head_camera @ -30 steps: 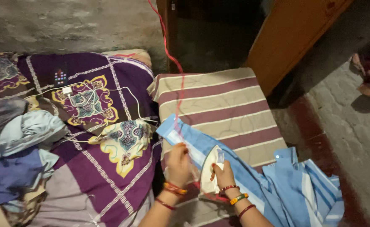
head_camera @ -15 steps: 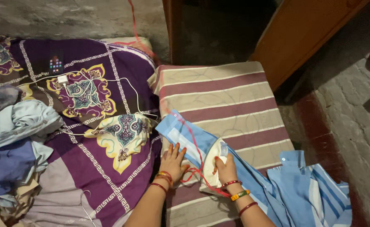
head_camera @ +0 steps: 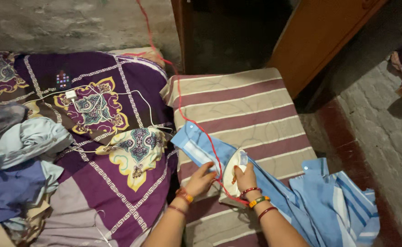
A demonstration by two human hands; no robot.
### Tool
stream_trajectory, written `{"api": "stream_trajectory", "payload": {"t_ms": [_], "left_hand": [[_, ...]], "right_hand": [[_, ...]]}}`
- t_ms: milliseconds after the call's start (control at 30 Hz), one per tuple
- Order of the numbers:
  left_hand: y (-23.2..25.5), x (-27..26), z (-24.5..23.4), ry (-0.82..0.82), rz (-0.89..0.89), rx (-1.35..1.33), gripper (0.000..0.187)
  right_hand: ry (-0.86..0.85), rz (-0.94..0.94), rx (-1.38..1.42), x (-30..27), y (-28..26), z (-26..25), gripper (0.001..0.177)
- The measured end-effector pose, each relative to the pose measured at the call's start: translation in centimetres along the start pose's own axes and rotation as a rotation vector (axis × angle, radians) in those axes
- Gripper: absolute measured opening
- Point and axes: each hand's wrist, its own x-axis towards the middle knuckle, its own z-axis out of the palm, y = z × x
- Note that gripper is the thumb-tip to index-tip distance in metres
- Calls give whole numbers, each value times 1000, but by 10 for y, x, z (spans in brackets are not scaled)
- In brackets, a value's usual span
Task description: The person irons a light blue and white striped shirt on a small striped ironing board. They smooth the fabric, use a white electric iron to press the sleeves and body, and reposition the shirt to iron different sections.
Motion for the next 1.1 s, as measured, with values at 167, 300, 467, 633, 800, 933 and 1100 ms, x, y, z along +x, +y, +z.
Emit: {"api": "stream_trajectory", "payload": {"t_ms": [167,300,467,633,800,933,1100], "left_hand": [[-3,9,-8,-64,190,274,21],[26,-67,-84,385,283,102,16],[67,-188,-159,785,363,-196,16],[41,-262,-163,878,409,-470,12],[-21,-290,-174,915,370,-525,19],[-36,-297,-155,804,211,-515,24],[70,-313,-110,718,564,-435,21]], "right_hand": [[-26,4,38,1,-4,-1,28],[-72,76,137,5,-11,-1,28],[-162,239,405,4,-12,-7,28],[-8,141,948,22,26,-2,29],[228,268,1261,61,52,2,30],[176,201,1153,59,39,0,29],[-68,92,732,28,-5,-25,24]]}}
